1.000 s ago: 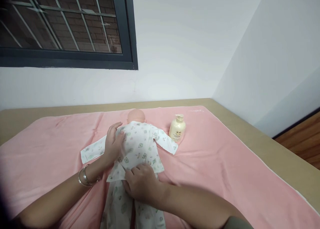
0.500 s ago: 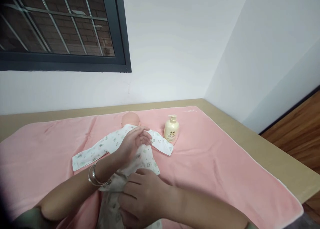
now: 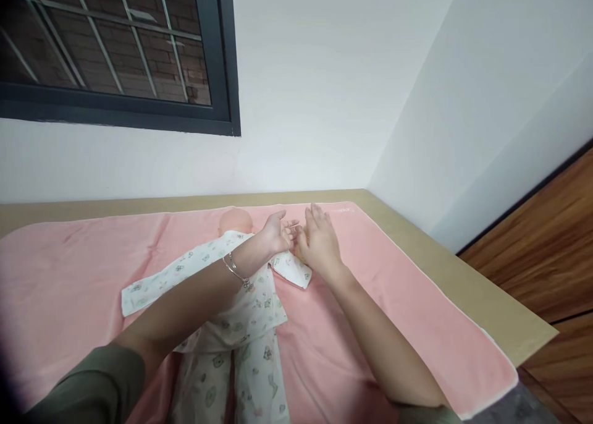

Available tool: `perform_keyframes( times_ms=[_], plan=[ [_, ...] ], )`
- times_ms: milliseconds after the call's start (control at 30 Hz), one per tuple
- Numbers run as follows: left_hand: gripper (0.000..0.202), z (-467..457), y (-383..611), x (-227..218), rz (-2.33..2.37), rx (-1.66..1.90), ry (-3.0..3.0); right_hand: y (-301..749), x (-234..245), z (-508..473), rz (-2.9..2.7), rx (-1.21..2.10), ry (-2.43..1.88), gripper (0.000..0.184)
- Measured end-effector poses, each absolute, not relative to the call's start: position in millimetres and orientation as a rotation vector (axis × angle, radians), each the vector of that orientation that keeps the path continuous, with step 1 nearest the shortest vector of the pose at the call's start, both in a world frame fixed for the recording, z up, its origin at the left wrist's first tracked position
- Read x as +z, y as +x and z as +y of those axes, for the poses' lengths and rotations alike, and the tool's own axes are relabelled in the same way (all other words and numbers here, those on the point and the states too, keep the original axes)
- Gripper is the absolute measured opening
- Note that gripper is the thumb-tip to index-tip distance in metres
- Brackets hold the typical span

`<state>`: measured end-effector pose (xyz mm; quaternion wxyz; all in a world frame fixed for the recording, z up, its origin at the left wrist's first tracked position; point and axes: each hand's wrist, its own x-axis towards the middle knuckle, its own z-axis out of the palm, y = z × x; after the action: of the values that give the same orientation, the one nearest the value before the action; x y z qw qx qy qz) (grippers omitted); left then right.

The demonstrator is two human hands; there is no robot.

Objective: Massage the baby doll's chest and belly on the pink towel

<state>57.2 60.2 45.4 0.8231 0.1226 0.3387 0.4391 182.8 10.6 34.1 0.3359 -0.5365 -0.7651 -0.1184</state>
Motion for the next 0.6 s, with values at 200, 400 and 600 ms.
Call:
perform_keyframes(
  times_ms=[200,400,600],
  plan=[
    [0.043,71.9,58.6,44.1,0.698,0.86,0.304,166.9,17.9,22.0,-2.037,-0.369,-1.533,0.052],
    [0.049,68.4,47.6,43.9,0.68,0.863,0.34,167.2,24.0,24.8,-1.986,-0.337,-1.569,0.049],
    [0.046,26.8,24.2,41.3,0.53,0.923,0.394,121.9,16.2,-11.8,-1.97,-0.153,-1.254,0.053]
  ],
)
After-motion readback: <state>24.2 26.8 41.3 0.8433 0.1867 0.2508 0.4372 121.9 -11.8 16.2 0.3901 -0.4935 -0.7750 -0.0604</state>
